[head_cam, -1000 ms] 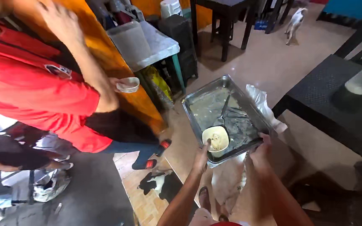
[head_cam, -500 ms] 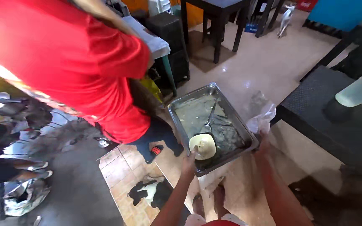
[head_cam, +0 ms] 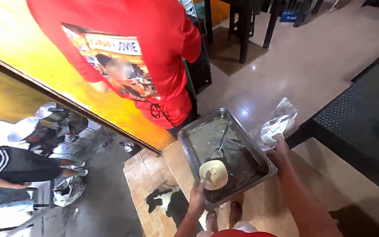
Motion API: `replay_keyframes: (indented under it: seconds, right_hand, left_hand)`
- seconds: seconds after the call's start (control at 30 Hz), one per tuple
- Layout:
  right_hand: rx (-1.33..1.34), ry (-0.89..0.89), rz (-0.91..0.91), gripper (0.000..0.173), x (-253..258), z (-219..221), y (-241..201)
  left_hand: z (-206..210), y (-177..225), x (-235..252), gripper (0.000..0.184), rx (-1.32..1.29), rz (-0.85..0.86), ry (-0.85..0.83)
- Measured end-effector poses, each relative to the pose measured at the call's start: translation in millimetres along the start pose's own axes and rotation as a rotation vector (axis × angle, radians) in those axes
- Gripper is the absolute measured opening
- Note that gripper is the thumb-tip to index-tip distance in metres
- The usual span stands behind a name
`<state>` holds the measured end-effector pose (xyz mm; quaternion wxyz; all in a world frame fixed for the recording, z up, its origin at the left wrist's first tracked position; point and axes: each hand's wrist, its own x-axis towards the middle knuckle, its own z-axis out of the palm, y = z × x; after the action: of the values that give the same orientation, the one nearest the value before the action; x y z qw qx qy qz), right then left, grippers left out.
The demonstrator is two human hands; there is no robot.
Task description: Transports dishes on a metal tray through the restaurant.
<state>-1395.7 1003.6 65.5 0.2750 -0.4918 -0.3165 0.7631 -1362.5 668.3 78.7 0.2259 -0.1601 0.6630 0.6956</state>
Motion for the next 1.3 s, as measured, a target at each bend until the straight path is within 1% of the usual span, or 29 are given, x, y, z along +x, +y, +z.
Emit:
replay_keyframes:
  seconds: [0.07, 0.17, 0.23, 0.33, 0.43, 0.5, 0.57, 0.6, 0.63, 0.67, 0.73, 0.83, 0.97, 1.0, 1.03, 1.07, 1.13, 1.17, 1.2, 1.23, 1.3]
  right_hand:
    - [0.024, -0.008, 0.022, 0.035, 8, 8, -11]
    - [-0.025, -0.097, 0.037, 0.038, 21, 18, -32]
    - [-0.057, -0.101, 0.071, 0.042, 33, 27, -45]
    - [-0.061, -0.127, 0.100, 0.040, 58, 38, -60]
    - [-0.057, -0.157, 0.001, 0.040, 74, 53, -78]
    - [-0.110, -0.188, -0.103, 0.039, 79, 63, -94]
    - [-0.165, -0.254, -0.249, 0.027, 92, 71, -111]
    - [-0.161, -0.261, -0.287, 0.020, 100, 77, -120]
    - [-0.144, -0.238, -0.304, 0.014, 108, 83, -129]
    - [-0.133, -0.207, -0.324, 0.013, 113, 89, -137]
    - [-0.129, -0.193, -0.390, 0.016, 110, 100, -151]
    - [-0.156, -0.220, -0.529, 0.014, 106, 109, -167]
    - [-0.109, -0.246, -0.656, 0.024, 114, 116, -179]
    - [-0.113, -0.229, -0.686, 0.026, 117, 118, -180]
    - [-0.140, -0.192, -0.711, 0.025, 118, 120, -179]
    - [-0.164, -0.136, -0.726, 0.028, 123, 123, -178]
    - [-0.232, -0.038, -0.737, 0.048, 140, 125, -174]
    - [-0.270, 0.011, -0.726, 0.056, 151, 126, -173]
    - [-0.298, 0.061, -0.707, 0.060, 162, 127, -171]
    - [-0.317, 0.111, -0.696, 0.059, 176, 129, -168]
    - [-0.351, 0.232, -0.674, 0.050, 210, 130, -167]
  left_hand:
    - [6, 0, 3, 0.041, 0.003, 0.006, 0.010]
    - [13, 5, 8, 0.041, 0.012, 0.002, 0.037]
    - [16, 8, 14, 0.042, 0.021, 0.005, 0.051]
    - [21, 13, 25, 0.041, 0.029, 0.017, 0.066]
    - [25, 22, 42, 0.040, 0.027, 0.028, 0.077]
    - [26, 29, 58, 0.040, 0.023, 0.022, 0.081]
    - [26, 39, 78, 0.042, 0.014, 0.010, 0.072]
    - [26, 43, 90, 0.043, 0.005, 0.006, 0.065]
    - [26, 46, 102, 0.043, -0.007, 0.004, 0.060]
    - [25, 50, 116, 0.043, -0.012, 0.002, 0.057]
    - [23, 62, 148, 0.043, 0.016, -0.011, 0.057]
    - [20, 84, 190, 0.044, 0.094, -0.030, 0.018]
    - [15, 115, 241, 0.042, 0.102, 0.007, -0.035]
    - [16, 121, 255, 0.042, 0.110, 0.014, -0.040]
    - [18, 128, 268, 0.043, 0.131, 0.011, -0.039]
    - [22, 136, 281, 0.043, 0.156, 0.002, -0.036]
    - [32, 149, 307, 0.044, 0.199, -0.016, -0.019]
    - [38, 153, 319, 0.044, 0.220, -0.029, -0.005]
    - [45, 158, 330, 0.044, 0.244, -0.035, 0.015]
    - [54, 164, 341, 0.044, 0.268, -0.034, 0.033]
    - [81, 175, 367, 0.044, 0.288, -0.011, 0.065]
